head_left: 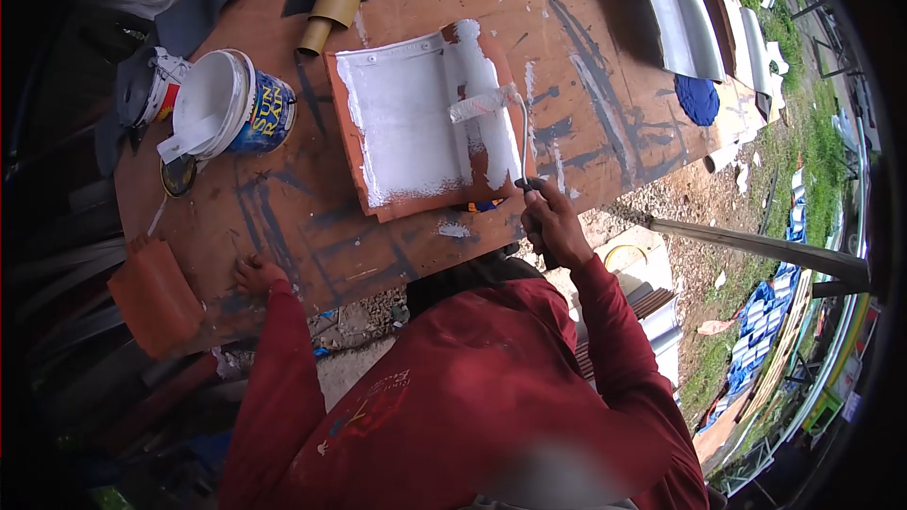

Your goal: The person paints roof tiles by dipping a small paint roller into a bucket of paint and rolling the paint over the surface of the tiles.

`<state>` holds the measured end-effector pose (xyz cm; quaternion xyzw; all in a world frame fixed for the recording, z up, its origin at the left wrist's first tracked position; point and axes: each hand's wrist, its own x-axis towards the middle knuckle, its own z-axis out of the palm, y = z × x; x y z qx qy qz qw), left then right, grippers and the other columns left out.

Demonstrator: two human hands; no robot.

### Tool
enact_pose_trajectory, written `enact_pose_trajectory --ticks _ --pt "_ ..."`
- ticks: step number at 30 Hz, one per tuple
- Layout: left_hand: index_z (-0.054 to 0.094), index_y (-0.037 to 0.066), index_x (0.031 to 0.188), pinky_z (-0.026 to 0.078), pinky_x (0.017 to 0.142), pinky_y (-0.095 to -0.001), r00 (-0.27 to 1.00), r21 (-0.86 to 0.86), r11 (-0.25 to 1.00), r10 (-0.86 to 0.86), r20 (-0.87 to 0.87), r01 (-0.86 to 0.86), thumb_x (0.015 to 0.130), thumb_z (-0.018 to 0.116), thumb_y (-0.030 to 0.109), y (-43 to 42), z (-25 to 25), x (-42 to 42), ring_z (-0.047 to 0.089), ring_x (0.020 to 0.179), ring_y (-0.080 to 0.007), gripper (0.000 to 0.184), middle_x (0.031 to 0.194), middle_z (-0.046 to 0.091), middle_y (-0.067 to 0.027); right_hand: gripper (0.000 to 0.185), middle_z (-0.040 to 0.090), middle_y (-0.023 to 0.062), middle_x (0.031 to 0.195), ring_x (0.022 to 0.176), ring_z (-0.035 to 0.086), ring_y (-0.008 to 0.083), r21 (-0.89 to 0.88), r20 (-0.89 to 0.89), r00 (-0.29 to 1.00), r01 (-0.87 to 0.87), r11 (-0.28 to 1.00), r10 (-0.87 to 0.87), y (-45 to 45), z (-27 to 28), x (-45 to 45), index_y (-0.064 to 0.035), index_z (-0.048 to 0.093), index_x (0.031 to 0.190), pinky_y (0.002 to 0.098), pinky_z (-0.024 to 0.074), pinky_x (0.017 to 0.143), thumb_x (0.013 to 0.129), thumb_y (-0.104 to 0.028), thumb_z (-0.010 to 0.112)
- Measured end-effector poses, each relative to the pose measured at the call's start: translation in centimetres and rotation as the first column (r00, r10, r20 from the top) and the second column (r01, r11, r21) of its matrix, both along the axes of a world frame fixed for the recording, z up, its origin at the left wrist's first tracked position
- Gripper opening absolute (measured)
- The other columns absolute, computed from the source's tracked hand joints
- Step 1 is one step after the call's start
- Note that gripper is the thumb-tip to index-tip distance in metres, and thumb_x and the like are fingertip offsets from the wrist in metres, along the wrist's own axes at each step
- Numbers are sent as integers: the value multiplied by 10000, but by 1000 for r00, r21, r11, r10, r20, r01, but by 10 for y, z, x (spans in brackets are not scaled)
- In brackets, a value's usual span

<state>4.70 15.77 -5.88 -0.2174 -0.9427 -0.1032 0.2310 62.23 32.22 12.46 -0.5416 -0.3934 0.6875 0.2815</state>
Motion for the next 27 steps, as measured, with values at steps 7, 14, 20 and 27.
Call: enact_pose_trajectory --ticks 7,14,20,27 --pt "676 72 1230 404 993 -516 998 -3 998 58 -26 -58 925 580 384 3 0 4 550 1143 -389 446 1274 626 -172 362 541 -11 694 526 492 66 -216 -19 1000 14 976 -18 -100 17 52 -54 557 1397 225 407 480 1102 -257 507" --pt "669 73 1226 399 989 -523 998 -10 1000 23 -65 -23 933 579 396 -1 -9 -7 534 1143 -401 446 1261 621 -176 355 541 13 717 479 528 92 75 -81 993 93 993 -87 26 1 -28 -21 584 1310 264 493 433 1084 -293 547" --pt "664 67 1250 395 1005 -532 999 35 999 16 37 -17 943 576 407 -1 -4 -1 533 1146 -401 466 1295 606 -181 354 583 81 686 494 625 159 244 180 981 25 970 -71 70 20 -60 84 602 1223 326 523 441 1038 -217 570" --pt "652 74 1276 414 989 -528 999 56 998 34 -28 -33 932 576 403 2 -1 6 537 1114 -405 481 1257 607 -183 342 713 159 882 509 645 163 237 401 914 -47 970 -54 -46 8 -25 69 631 1240 319 518 491 1000 -174 621"
